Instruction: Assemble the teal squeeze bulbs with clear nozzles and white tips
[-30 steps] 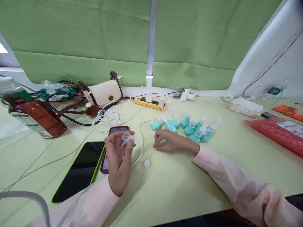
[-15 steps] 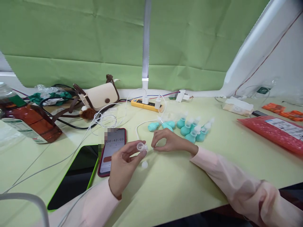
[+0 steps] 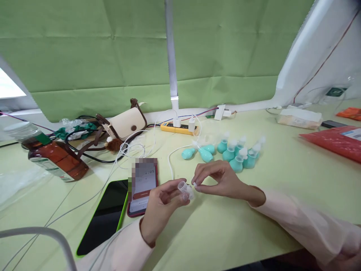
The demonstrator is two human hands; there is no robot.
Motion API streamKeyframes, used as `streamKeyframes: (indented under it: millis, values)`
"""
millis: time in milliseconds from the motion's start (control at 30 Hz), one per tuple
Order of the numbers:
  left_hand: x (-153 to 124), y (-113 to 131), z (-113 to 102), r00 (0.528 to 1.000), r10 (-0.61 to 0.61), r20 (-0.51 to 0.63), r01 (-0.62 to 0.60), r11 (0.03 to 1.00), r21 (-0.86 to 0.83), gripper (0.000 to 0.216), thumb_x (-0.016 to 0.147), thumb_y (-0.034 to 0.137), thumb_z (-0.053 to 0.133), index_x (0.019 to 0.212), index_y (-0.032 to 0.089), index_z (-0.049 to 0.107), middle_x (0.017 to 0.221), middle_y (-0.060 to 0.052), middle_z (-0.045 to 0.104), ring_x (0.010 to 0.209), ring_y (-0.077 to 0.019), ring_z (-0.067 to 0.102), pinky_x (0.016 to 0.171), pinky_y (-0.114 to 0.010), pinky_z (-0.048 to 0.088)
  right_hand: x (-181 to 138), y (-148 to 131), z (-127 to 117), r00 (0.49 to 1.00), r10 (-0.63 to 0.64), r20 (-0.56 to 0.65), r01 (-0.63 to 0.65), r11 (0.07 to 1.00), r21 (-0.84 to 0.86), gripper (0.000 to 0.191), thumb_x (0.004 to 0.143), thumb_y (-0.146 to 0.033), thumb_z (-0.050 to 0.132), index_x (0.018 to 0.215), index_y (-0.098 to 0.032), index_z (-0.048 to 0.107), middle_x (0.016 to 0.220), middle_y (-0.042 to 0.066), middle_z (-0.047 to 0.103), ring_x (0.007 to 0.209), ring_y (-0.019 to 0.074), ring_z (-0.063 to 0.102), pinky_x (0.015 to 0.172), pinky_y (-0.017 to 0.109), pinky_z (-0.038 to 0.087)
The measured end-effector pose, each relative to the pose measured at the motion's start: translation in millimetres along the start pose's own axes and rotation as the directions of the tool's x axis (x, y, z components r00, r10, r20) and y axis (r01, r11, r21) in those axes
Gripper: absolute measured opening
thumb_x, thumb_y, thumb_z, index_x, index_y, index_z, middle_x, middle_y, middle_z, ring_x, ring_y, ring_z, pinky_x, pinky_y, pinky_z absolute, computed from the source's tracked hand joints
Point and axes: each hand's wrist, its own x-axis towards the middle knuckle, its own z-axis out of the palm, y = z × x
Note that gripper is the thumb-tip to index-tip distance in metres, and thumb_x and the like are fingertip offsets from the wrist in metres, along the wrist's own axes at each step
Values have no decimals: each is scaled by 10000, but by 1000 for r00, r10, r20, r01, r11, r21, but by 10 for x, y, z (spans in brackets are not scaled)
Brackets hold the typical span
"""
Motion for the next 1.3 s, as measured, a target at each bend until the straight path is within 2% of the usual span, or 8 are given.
streamKeyframes:
  millis: [233, 467, 600, 800, 967, 1100, 1200, 1300]
  values:
    - [2, 0, -4, 1000, -12, 0, 12, 1000, 6, 303, 584, 170, 724, 880, 157, 662, 755, -24, 683, 706, -146, 617, 626, -250, 552, -86, 98, 150, 985, -118, -128, 104, 989, -106, 167, 634, -61, 655, 757, -172, 679, 680, 49, 650, 612, 132, 567, 541, 279, 465]
    - [14, -40, -4, 1000, -3, -17, 3, 1000, 26, 306, 576, 169, 726, 875, 151, 665, 789, -37, 690, 697, -155, 623, 631, -279, 554, -166, 126, 266, 918, -331, -218, 251, 911, -326, 246, 678, -39, 606, 853, -205, 657, 796, 49, 654, 694, 135, 551, 594, 299, 484]
    - [-12, -18, 21, 999, -25, -30, 27, 997, 69, 304, 592, 187, 715, 890, 157, 664, 821, -42, 689, 740, -175, 626, 650, -290, 549, -186, 133, 280, 889, -411, -202, 302, 858, -417, 243, 698, -51, 594, 881, -203, 644, 824, 56, 660, 704, 137, 539, 574, 290, 487]
    - [-15, -35, -1, 1000, -22, -12, 23, 994, 105, 352, 599, 216, 712, 938, 146, 647, 875, -60, 686, 795, -212, 624, 677, -326, 549, -205, 144, 297, 889, -421, -180, 298, 829, -473, 231, 722, -81, 577, 905, -216, 617, 834, 51, 655, 711, 136, 535, 581, 295, 489]
    - [-32, -90, -14, 994, 105, -33, -95, 973, 209, 356, 635, 191, 686, 985, 160, 630, 926, -43, 679, 875, -218, 607, 731, -305, 534, -223, 125, 299, 903, -417, -104, 309, 797, -519, 287, 717, -53, 543, 966, -194, 568, 880, 78, 627, 746, 148, 535, 611, 318, 481]
    - [-58, -114, -9, 964, 266, -10, -245, 904, 351, 335, 671, 167, 655, 1005, 188, 625, 974, -27, 666, 928, -211, 592, 761, -267, 522, -272, 177, 267, 877, -480, -12, 340, 638, -691, 323, 685, -49, 555, 974, -193, 547, 891, 71, 630, 783, 172, 524, 634, 354, 451]
    - [-73, -122, -13, 957, 289, -16, -254, 867, 428, 324, 673, 176, 652, 995, 190, 632, 942, -22, 677, 890, -208, 611, 741, -261, 533, -307, 234, 233, 842, -531, 99, 380, 452, -807, 310, 677, -81, 567, 962, -202, 545, 906, 49, 642, 795, 184, 519, 678, 400, 415]
    - [-73, -126, -20, 955, 291, -51, -241, 869, 432, 302, 658, 190, 664, 960, 185, 650, 936, -26, 679, 888, -221, 613, 739, -275, 538, -319, 264, 211, 839, -515, 177, 399, 360, -843, 298, 701, -102, 538, 978, -213, 538, 938, 40, 640, 810, 182, 526, 727, 432, 390]
